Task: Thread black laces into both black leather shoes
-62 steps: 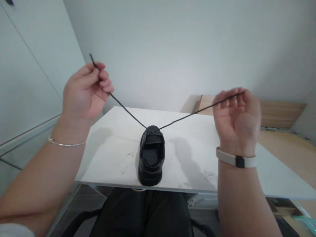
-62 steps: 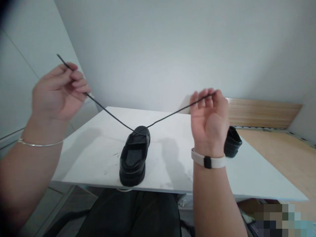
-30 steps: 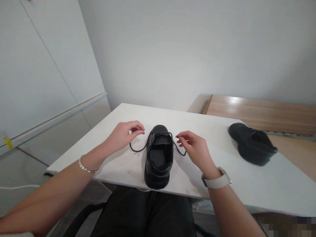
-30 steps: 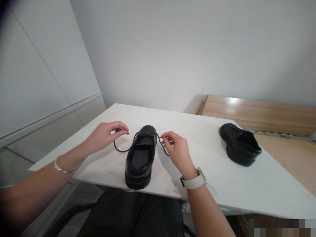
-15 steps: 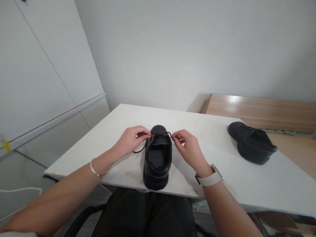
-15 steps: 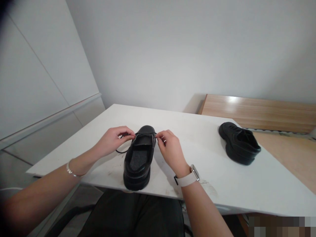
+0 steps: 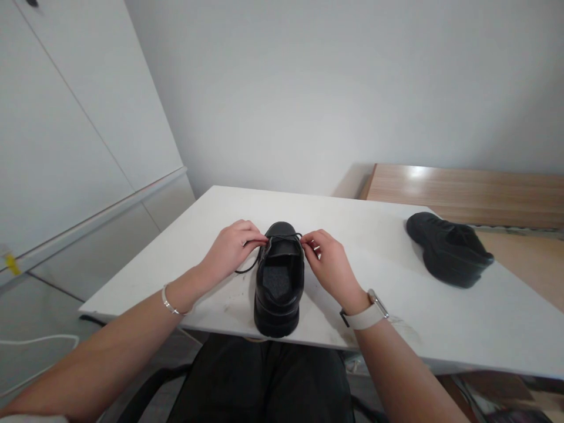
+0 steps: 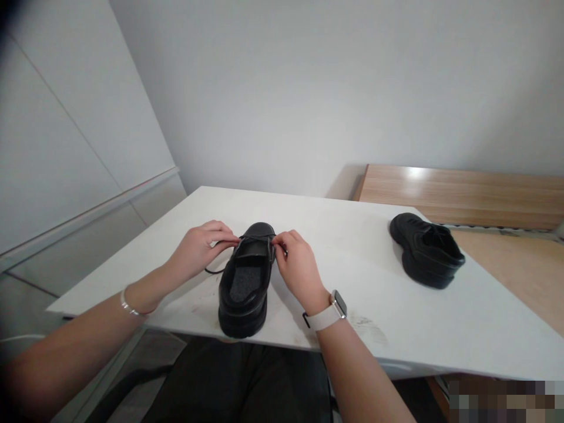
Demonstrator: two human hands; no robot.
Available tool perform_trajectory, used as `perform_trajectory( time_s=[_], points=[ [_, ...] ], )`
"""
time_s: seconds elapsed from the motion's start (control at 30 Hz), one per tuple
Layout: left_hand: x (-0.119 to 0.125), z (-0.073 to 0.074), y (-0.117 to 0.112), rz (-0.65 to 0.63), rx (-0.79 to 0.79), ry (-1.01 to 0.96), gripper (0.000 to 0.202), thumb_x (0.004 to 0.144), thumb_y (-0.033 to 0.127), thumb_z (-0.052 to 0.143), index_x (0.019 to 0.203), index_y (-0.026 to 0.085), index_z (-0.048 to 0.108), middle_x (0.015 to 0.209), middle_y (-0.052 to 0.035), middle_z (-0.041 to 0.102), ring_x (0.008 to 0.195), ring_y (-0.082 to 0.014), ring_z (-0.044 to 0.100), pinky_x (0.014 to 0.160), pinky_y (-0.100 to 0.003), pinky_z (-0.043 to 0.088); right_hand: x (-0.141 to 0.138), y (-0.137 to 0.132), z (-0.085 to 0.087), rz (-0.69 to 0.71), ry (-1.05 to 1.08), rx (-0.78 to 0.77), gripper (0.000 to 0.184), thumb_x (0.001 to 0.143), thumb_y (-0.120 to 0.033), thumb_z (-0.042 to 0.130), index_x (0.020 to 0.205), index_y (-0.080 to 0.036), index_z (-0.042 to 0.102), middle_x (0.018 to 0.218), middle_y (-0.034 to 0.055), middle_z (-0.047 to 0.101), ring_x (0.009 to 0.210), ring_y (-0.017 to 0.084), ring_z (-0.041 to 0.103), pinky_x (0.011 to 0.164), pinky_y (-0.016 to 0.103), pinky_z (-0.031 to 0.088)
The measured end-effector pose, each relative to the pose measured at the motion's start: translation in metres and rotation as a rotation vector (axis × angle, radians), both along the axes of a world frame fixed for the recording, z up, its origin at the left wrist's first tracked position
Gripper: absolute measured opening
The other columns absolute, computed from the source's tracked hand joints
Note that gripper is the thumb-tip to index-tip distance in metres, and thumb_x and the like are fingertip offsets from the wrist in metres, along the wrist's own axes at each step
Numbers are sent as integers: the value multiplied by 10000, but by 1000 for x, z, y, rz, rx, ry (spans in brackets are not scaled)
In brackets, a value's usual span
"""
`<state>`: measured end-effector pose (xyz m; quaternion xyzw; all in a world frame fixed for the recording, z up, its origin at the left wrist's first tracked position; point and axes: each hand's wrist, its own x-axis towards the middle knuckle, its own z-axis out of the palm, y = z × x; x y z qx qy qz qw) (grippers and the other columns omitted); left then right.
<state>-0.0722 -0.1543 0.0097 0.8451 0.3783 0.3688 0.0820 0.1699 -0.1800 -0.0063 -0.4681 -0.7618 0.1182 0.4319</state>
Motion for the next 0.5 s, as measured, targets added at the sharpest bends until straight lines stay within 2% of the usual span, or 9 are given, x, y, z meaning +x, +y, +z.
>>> perform_trajectory(
  time_s=[0.17,0.3,0.4,0.5],
  points=[
    [-4,2,2,-86,-133,-99,107,908,231,672,903,191,772,864,-40,705,810,-172,651,757,-275,492,-1,0,-1,-33,0,-29,151,902,-54,559,919,-164,661,892,32,631,760,154,588,696,267,468],
    [-10,4,3,-140,-173,-81,125,920,244,657,912,198,774,873,-42,697,825,-170,649,766,-270,491,-2,-1,-2,-45,-10,-19,146,912,-64,558,932,-165,660,889,31,632,776,160,591,706,272,464],
    [-13,3,4,-155,-131,-33,149,937,239,629,933,203,773,885,-47,690,834,-170,644,766,-271,490,-3,-2,-3,-36,6,-3,141,914,-61,558,932,-162,656,892,32,630,782,162,593,716,277,464],
    [-11,1,6,-128,-19,16,178,953,249,602,932,200,772,882,-59,689,841,-181,638,749,-281,488,-4,-2,-5,-37,26,12,142,913,-58,553,934,-160,650,902,35,628,788,165,596,728,284,469]
  ],
)
